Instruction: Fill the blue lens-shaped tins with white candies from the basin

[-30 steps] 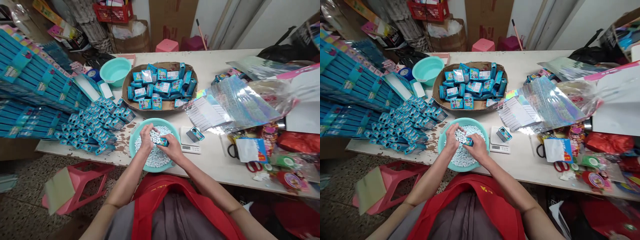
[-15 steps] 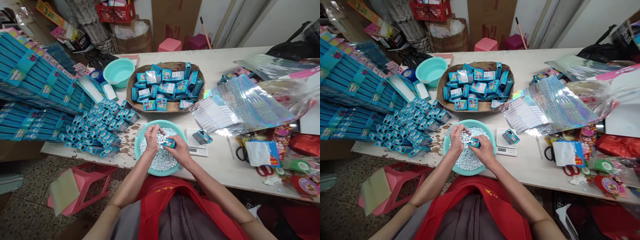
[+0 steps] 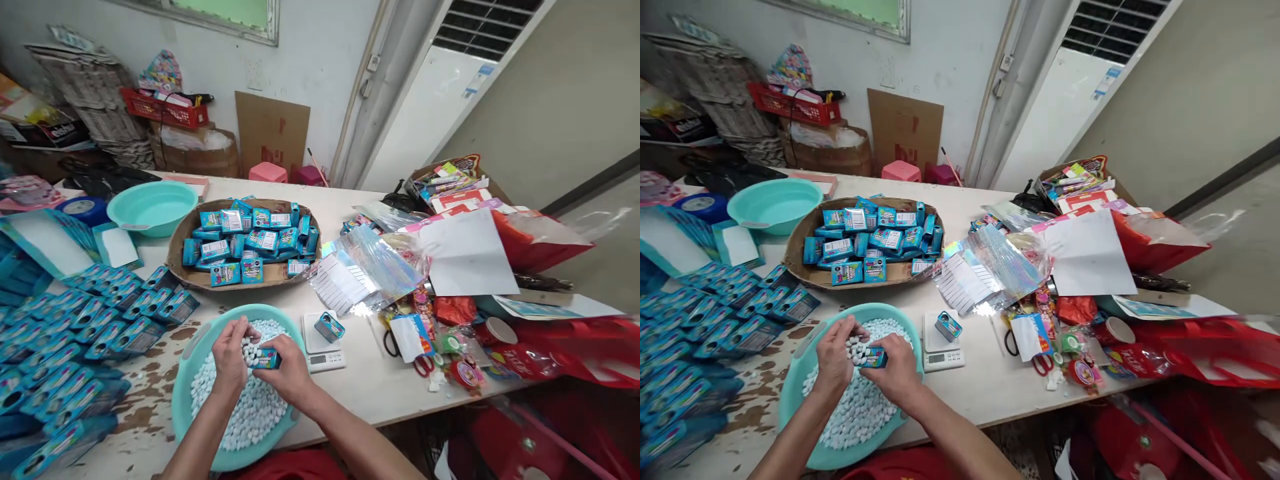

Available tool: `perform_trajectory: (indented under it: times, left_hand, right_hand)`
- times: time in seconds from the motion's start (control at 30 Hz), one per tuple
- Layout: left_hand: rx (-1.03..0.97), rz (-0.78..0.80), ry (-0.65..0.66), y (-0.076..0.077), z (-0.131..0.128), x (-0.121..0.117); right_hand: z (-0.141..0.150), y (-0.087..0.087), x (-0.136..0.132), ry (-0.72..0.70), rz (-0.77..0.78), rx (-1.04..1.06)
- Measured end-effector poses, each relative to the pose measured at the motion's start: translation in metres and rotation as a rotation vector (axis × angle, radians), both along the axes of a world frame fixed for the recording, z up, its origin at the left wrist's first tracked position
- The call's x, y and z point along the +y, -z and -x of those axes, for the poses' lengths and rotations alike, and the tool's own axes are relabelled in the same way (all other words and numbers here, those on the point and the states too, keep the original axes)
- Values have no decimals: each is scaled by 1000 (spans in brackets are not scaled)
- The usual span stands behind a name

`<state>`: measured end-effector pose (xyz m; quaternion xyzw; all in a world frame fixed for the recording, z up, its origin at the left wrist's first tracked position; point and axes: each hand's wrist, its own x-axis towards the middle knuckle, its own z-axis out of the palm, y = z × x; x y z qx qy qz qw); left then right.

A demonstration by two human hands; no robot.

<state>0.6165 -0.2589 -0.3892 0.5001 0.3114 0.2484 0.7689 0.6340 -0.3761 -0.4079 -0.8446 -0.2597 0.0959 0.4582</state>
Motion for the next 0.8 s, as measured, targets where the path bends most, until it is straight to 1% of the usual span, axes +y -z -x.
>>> perform_trajectory:
  times: [0.1, 0.2, 0.37, 0.5, 0.6, 0.67, 0.7, 0.73, 0.77, 0.8]
  left_hand:
    - [-16, 6, 12, -2, 0, -3]
    - [-24, -5, 24, -5, 1, -6]
    - [-29, -16, -4, -14, 0, -12]
    - [-45, 77, 10, -22, 0, -18]
    - [-85, 120, 44, -27, 1, -15]
    - [-86, 108, 45, -23, 2, -5]
    - [-64, 72, 44, -17, 3, 2]
    - [-8, 3, 52, -9, 4, 10]
    - [93, -119, 101, 3, 5, 18]
    - [221, -274, 184, 16, 5, 26]
  right_hand:
    - [0, -2, -1, 20, -49, 19]
    - [0, -6, -2, 9, -104, 34]
    - [0, -9, -6, -3, -180, 54]
    - [-1, -5, -8, 11, -267, 108]
    - [1, -5, -11, 23, -309, 144]
    - [4, -8, -17, 24, -329, 167]
    - [5, -9, -20, 25, -340, 179]
    - [7, -11, -25, 29, -351, 191]
    - [8, -11, -30, 35, -361, 200]
    - [9, -11, -36, 41, -366, 205]
